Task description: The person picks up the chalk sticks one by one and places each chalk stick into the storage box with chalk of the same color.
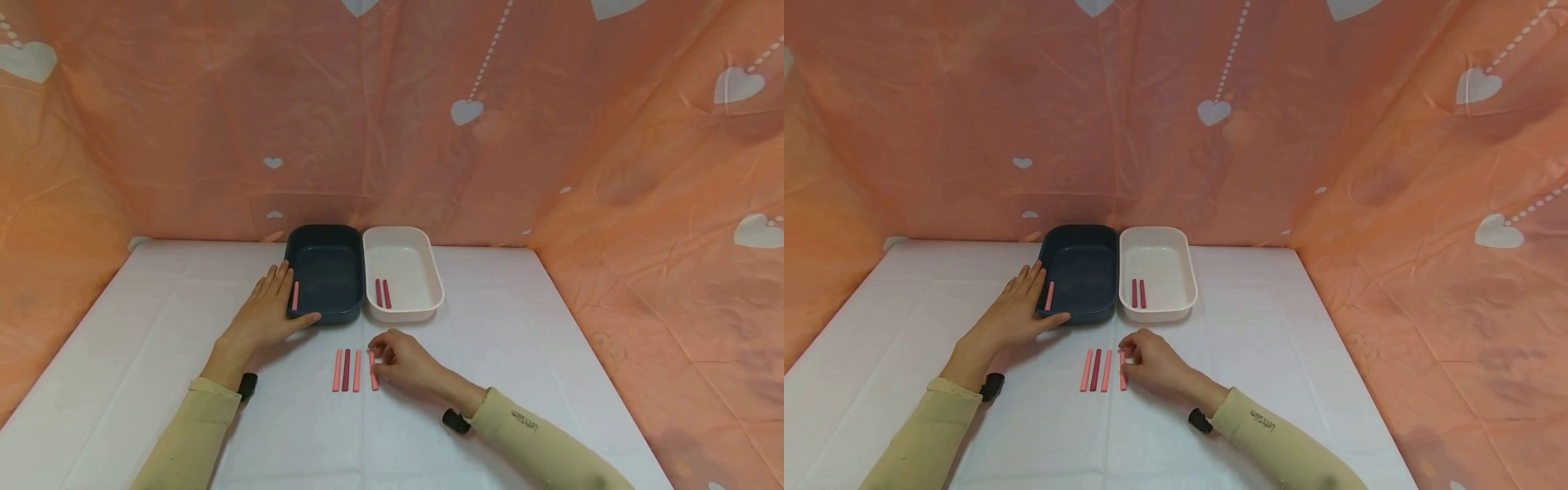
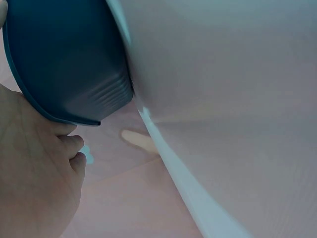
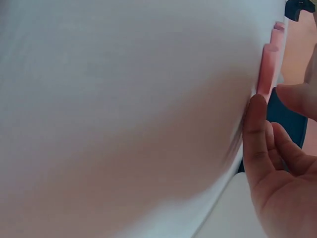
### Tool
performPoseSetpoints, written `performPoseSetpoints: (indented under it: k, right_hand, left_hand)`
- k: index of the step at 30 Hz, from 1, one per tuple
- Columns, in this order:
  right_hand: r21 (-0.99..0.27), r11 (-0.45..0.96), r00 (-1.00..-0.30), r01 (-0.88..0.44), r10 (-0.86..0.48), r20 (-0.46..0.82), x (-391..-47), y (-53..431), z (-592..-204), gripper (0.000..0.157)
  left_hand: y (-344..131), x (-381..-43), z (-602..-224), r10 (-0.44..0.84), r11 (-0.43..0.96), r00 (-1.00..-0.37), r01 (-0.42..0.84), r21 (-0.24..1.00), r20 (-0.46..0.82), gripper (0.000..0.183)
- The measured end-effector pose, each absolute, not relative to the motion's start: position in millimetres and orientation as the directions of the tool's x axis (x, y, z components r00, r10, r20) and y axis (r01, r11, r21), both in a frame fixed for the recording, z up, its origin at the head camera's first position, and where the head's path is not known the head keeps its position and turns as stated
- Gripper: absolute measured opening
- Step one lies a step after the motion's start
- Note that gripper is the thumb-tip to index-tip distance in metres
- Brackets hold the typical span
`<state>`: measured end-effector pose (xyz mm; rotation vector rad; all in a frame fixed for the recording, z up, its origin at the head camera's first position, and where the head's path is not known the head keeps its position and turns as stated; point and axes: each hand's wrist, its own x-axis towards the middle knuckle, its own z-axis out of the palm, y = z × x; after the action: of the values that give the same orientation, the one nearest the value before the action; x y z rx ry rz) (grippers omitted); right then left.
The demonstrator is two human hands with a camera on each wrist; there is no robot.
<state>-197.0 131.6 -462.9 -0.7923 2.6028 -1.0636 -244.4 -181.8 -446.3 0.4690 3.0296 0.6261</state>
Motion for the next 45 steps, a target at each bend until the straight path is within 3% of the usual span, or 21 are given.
performPoseSetpoints:
  k: [23, 45]
  right_hand:
    - [-0.640, 0.653, -0.819, -0.405, -0.570, -0.063, -200.5, 125.8, -459.9, 0.032]
    - [-0.749, 0.578, -0.844, -0.325, -0.534, -0.047, -196.8, 125.9, -462.4, 0.039]
  left_hand:
    - [-180.7, -244.0, -446.6, 0.289, 0.877, -0.956, 0.282, 0.389, 0.044, 0.120]
    - [-180.1, -242.8, -446.7, 0.286, 0.876, -0.956, 0.286, 0.389, 0.060, 0.120]
